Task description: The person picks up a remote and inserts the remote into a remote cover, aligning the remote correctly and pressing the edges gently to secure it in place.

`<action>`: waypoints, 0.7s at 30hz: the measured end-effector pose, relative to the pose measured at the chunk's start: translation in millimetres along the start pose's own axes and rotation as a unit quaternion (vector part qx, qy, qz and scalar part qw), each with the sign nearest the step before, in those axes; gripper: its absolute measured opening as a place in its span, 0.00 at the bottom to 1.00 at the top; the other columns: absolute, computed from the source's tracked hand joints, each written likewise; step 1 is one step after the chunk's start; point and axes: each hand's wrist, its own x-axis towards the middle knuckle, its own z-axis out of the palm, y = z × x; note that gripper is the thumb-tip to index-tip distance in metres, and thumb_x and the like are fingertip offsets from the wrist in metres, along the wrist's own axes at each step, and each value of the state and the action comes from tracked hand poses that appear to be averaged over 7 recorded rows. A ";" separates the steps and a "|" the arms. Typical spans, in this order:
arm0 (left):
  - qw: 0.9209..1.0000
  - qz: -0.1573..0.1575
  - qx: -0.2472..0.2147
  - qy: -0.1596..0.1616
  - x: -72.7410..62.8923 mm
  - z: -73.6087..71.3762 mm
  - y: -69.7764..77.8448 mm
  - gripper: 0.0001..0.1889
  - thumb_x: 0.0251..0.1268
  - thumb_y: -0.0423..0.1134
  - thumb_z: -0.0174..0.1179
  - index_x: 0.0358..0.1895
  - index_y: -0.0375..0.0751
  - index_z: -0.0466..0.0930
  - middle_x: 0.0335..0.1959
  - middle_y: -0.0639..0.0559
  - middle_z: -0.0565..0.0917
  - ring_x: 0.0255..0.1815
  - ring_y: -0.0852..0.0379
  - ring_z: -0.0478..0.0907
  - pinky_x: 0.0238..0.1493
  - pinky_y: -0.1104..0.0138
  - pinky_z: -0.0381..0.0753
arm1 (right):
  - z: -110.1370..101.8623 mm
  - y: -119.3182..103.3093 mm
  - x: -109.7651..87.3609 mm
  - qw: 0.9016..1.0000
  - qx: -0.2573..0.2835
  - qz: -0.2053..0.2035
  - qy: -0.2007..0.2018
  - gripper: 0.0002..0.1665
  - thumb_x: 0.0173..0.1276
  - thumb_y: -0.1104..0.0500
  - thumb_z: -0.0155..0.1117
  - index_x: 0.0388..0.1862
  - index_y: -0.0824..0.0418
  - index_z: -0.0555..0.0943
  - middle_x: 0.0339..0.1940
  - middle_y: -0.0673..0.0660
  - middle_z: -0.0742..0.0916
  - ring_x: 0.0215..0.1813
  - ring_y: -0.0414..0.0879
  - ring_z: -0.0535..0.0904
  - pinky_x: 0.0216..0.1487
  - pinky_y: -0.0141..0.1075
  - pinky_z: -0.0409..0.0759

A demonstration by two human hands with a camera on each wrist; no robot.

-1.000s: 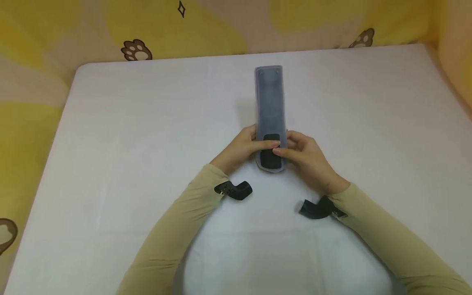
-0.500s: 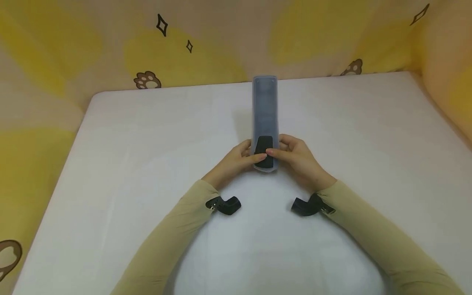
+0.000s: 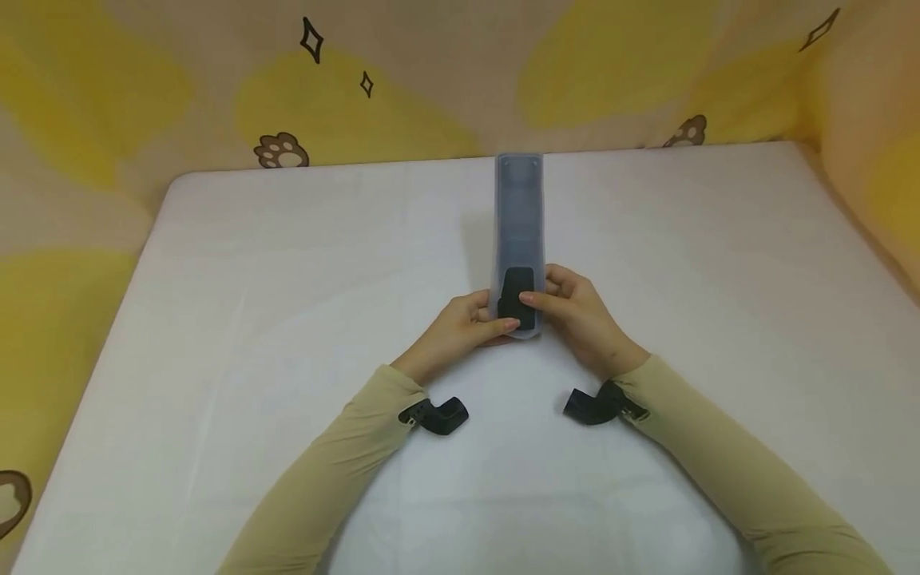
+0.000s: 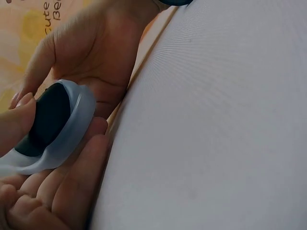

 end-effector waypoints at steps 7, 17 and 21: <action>1.000 0.011 0.015 0.004 -1.3 -0.7 -0.5 0.19 0.63 0.38 0.62 0.52 0.30 0.71 0.26 0.45 0.85 0.24 0.64 0.75 0.29 0.72 0.71 | 1.7 1.0 1.4 1.000 -0.007 0.009 0.004 0.27 0.64 0.67 0.62 0.61 0.70 0.66 0.49 0.57 0.85 0.51 0.46 0.80 0.54 0.34 0.76; 1.000 0.000 -0.021 -0.014 -8.9 1.5 3.1 0.20 0.64 0.36 0.61 0.55 0.28 0.70 0.31 0.41 0.86 0.37 0.56 0.83 0.41 0.72 0.77 | 6.3 -1.4 -7.0 1.000 -0.013 0.020 0.009 0.28 0.65 0.68 0.60 0.62 0.73 0.64 0.50 0.57 0.84 0.52 0.44 0.80 0.54 0.33 0.76; 0.999 -0.002 -0.036 -0.010 -10.8 -1.8 8.1 0.20 0.64 0.35 0.60 0.56 0.28 0.70 0.34 0.39 0.86 0.40 0.54 0.84 0.43 0.70 0.79 | 9.5 -5.9 -4.3 1.000 -0.017 0.010 0.003 0.28 0.65 0.68 0.59 0.62 0.74 0.64 0.49 0.57 0.84 0.51 0.44 0.80 0.53 0.33 0.77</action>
